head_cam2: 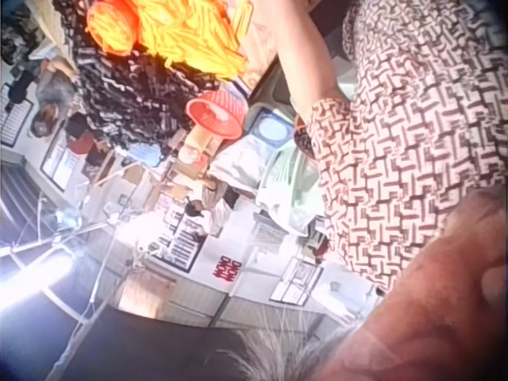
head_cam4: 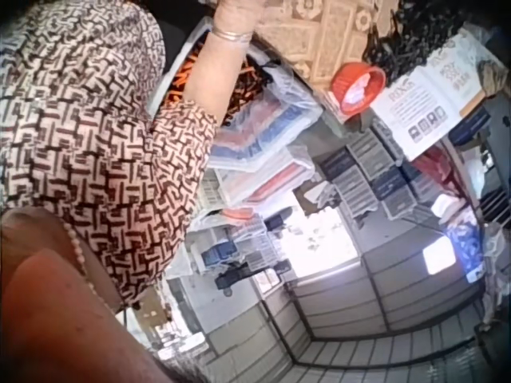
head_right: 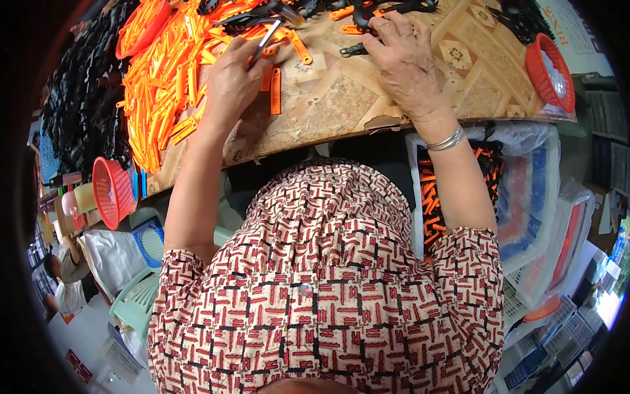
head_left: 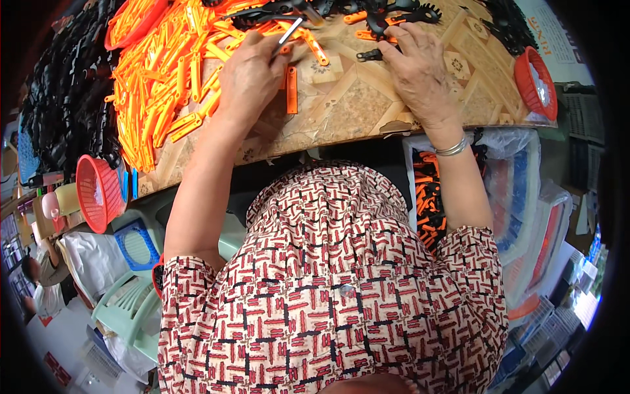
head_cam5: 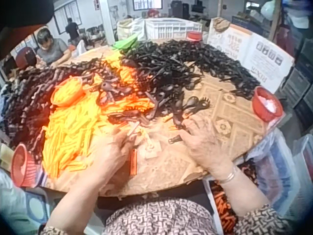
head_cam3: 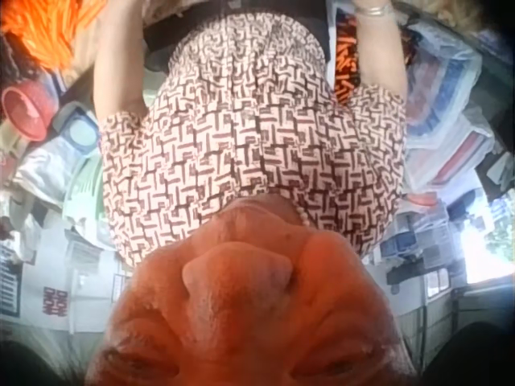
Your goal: The person assembles small plastic components by inserting orange handles into black plastic heads. They use a hammer to tap the pieces together securely. The person works at a wooden table, picking up parts from piles and placing the finished items aside.
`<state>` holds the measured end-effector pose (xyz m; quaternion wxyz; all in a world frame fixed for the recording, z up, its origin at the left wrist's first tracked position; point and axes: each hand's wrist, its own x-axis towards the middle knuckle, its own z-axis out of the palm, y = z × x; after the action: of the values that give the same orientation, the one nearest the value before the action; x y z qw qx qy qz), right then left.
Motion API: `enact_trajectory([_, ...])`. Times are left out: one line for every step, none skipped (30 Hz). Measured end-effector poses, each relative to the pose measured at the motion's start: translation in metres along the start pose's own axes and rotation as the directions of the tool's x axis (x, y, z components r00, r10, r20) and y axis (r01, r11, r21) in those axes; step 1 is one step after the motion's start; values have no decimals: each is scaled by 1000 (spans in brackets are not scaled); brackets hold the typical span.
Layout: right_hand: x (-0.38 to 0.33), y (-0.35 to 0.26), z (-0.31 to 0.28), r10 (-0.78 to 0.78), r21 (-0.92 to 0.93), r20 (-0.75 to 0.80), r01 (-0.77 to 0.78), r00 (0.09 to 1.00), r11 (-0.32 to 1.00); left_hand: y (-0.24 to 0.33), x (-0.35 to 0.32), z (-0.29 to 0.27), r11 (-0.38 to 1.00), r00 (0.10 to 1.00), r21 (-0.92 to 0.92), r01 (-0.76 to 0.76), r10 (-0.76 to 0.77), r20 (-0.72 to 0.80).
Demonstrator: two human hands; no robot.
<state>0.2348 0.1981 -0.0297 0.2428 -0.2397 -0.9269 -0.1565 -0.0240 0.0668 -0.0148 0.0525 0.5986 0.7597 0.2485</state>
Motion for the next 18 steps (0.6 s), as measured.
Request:
enact_trajectory([0, -3, 0, -2, 30, -13, 2, 1000, 1000, -1, 0, 5, 996, 995, 25, -90, 90, -38])
enact_trajectory([-1, -8, 0, -4, 61, -26, 6, 1000, 998, -1, -1, 7, 996, 996, 48, -70, 68, 49])
enact_trajectory([-3, -10, 0, 1, 88, -35, 2, 999, 996, -2, -1, 7, 990, 987, -17, -142, 143, 70])
enact_trajectory([-5, -11, -1, 11, 104, -48, -6, 999, 995, -6, 0, 6, 974, 972, -83, -212, 219, 86])
enact_trajectory([-6, -11, -2, 21, 120, -61, -13, 998, 993, -8, 0, 5, 949, 951, -149, -278, 294, 96])
enact_trajectory([-8, -12, -2, 31, 138, -74, -21, 997, 990, -4, -3, -2, 931, 955, -272, -245, 279, 95])
enact_trajectory([-10, -12, -3, 64, 146, -82, -51, 995, 988, -6, 0, -3, 949, 974, -245, -198, 219, 61])
enact_trajectory([-12, -12, -4, 97, 153, -90, -82, 991, 985, -10, 4, -4, 964, 987, -219, -150, 159, 25])
enact_trajectory([-13, -13, -6, 126, 162, -99, -109, 987, 981, -15, 7, -5, 977, 995, -192, -97, 95, -16])
enact_trajectory([-14, -13, -6, 145, 159, -84, -131, 986, 979, -20, 13, -4, 989, 985, -44, -139, 133, -111])
enact_trajectory([-17, -13, -6, 165, 156, -69, -153, 984, 976, -20, 16, -3, 991, 988, -8, -135, 134, -82])
enact_trajectory([-17, -13, -6, 184, 149, -55, -174, 981, 973, -18, 20, -3, 991, 989, 27, -133, 134, -56])
enact_trajectory([-18, -12, -5, 197, 144, -55, -188, 979, 972, -17, 24, -2, 989, 991, 62, -131, 133, -30])
enact_trajectory([-19, -12, -3, 211, 139, -55, -201, 976, 970, -28, 29, 4, 964, 965, 30, -263, 263, 12])
enact_trajectory([-21, -10, -2, 232, 129, -51, -224, 971, 966, -24, 31, 3, 965, 965, -95, -245, 252, 74])
enact_trajectory([-22, -8, -3, 280, 136, -40, -272, 959, 953, -17, 31, 0, 953, 959, -215, -215, 247, 137])
enact_trajectory([-22, -5, -5, 327, 143, -30, -320, 945, 937, -12, 31, -3, 928, 948, -330, -173, 248, 201])
enact_trajectory([-22, -3, -7, 369, 150, -22, -361, 929, 920, -8, 30, -3, 893, 950, -402, -204, 280, 140])
